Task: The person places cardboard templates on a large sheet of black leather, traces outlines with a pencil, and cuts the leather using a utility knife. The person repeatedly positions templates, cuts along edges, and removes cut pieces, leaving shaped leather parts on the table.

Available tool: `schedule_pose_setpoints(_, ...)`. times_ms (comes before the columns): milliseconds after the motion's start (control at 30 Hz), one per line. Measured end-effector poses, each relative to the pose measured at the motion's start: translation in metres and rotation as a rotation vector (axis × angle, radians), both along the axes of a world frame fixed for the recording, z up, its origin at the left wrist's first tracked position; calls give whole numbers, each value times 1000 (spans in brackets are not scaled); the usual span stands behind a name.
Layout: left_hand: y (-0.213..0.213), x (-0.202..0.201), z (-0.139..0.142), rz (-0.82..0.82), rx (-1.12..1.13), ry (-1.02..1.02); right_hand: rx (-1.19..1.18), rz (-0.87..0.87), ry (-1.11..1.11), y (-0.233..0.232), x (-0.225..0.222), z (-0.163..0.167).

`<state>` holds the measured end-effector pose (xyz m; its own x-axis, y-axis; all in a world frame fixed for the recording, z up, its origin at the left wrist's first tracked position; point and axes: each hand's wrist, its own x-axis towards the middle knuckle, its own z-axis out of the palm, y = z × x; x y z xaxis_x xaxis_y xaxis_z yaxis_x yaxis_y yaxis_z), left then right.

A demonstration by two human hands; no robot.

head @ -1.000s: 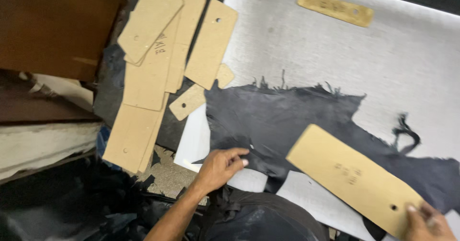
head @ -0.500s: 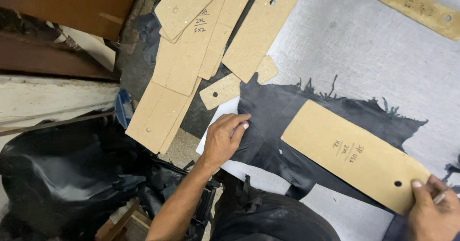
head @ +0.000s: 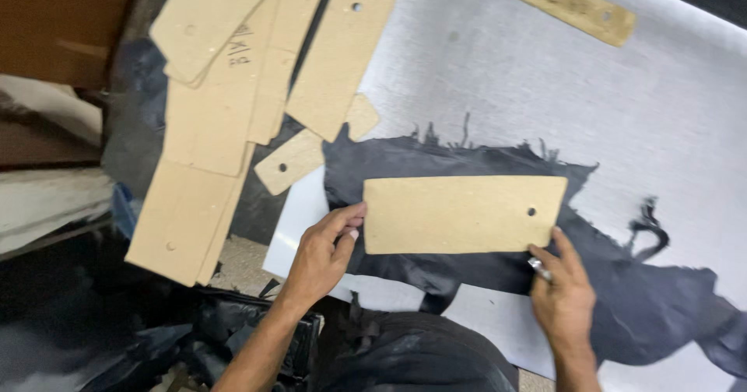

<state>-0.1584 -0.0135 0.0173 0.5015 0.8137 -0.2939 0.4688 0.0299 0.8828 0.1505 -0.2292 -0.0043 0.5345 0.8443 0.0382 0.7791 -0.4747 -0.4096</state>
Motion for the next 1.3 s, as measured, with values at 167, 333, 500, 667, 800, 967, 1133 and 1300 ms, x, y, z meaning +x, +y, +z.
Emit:
schedule_pose_setpoints(167,-7,23,2,-110,357,108,-97,-161,-23,11,-34,12)
schedule_pose_setpoints(333,18,43,-5,-238,472,123,-12,-150,-68,21,-19,11)
schedule_pose_setpoints(500,28,37,-8,-311,509,158,111,-154,-78,17,-10,1)
schedule_pose_setpoints(667,16,21,-17,-313,636,181,204,-123,-50,11,-13,-10)
schedule_pose_setpoints(800,11,16,-29,-320,683,177,215,-97,-70,10,-13,-17)
schedule_pose_setpoints(967,14,20,-35,-277,676,190,219,-96,-67,7,-13,-19)
schedule_pose_setpoints(1133,16,21,-33,-261,735,154,231,-98,-73,6,-17,-16)
schedule_pose_setpoints(1300,15,20,-36,-253,759,113,266,-103,-54,9,-12,-14)
